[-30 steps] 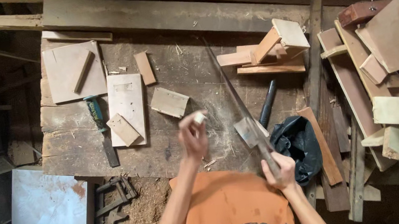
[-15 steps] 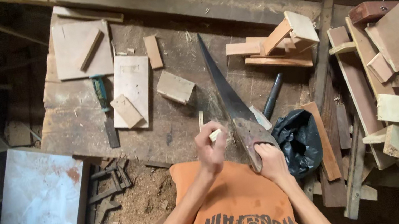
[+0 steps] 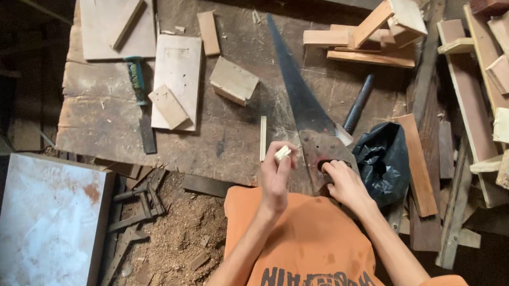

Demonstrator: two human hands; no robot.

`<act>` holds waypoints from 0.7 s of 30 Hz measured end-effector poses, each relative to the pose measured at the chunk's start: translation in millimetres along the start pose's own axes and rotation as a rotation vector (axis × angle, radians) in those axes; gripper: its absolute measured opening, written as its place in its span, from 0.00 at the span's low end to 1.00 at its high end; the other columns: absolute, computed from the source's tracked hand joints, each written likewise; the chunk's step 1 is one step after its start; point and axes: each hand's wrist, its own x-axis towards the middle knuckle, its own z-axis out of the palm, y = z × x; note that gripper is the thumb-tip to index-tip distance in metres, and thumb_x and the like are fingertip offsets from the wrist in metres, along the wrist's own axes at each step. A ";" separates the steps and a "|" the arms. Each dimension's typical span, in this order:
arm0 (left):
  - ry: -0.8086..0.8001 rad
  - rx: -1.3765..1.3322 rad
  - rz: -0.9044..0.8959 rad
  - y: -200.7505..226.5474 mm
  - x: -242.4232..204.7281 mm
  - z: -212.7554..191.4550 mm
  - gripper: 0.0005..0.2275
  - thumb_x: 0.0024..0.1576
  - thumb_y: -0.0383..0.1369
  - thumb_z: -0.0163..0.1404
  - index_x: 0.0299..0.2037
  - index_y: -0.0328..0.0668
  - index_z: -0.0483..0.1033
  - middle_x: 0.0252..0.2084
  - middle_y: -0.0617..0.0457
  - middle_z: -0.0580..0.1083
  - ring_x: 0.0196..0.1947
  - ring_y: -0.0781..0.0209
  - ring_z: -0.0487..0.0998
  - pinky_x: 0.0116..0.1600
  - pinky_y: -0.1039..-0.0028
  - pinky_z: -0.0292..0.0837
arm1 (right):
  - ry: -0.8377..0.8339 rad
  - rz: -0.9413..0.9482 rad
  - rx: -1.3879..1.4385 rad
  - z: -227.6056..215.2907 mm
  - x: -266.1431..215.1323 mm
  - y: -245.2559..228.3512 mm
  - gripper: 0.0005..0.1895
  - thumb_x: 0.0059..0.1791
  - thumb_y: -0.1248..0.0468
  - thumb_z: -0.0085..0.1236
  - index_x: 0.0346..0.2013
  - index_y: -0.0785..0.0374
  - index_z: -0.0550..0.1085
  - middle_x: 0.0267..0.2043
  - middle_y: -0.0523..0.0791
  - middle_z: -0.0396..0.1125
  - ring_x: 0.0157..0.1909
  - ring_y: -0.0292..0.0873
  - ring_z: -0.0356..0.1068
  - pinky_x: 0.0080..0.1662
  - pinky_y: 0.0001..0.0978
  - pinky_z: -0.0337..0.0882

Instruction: The person cuts small wooden pieces with a hand saw, sands the cut edges with sandpaper, and uses a hammer to tap the pieces on a cluttered workbench.

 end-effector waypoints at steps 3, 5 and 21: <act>0.005 0.066 -0.095 1.5 3.5 -4.7 0.07 0.65 0.30 0.46 0.51 0.40 0.70 0.38 0.59 0.70 0.35 0.73 0.68 0.41 0.80 0.67 | 0.051 0.002 0.020 -4.2 0.8 -3.7 0.21 0.36 0.74 0.58 0.44 0.63 0.72 0.45 0.51 0.68 0.55 0.56 0.66 0.54 0.45 0.68; 0.000 0.235 -0.143 -0.5 9.0 -13.6 0.10 0.64 0.30 0.48 0.53 0.38 0.73 0.38 0.57 0.70 0.32 0.70 0.68 0.39 0.76 0.70 | 0.072 0.012 0.023 -5.6 1.9 -7.4 0.21 0.37 0.74 0.58 0.44 0.62 0.73 0.46 0.50 0.68 0.55 0.55 0.66 0.55 0.44 0.68; -0.209 1.091 0.257 -96.0 81.5 -173.2 0.06 0.54 0.28 0.59 0.39 0.44 0.78 0.40 0.53 0.75 0.46 0.48 0.74 0.50 0.60 0.71 | 0.265 0.316 0.064 -12.5 18.5 -79.4 0.14 0.46 0.61 0.63 0.44 0.64 0.78 0.50 0.50 0.71 0.57 0.54 0.67 0.56 0.42 0.68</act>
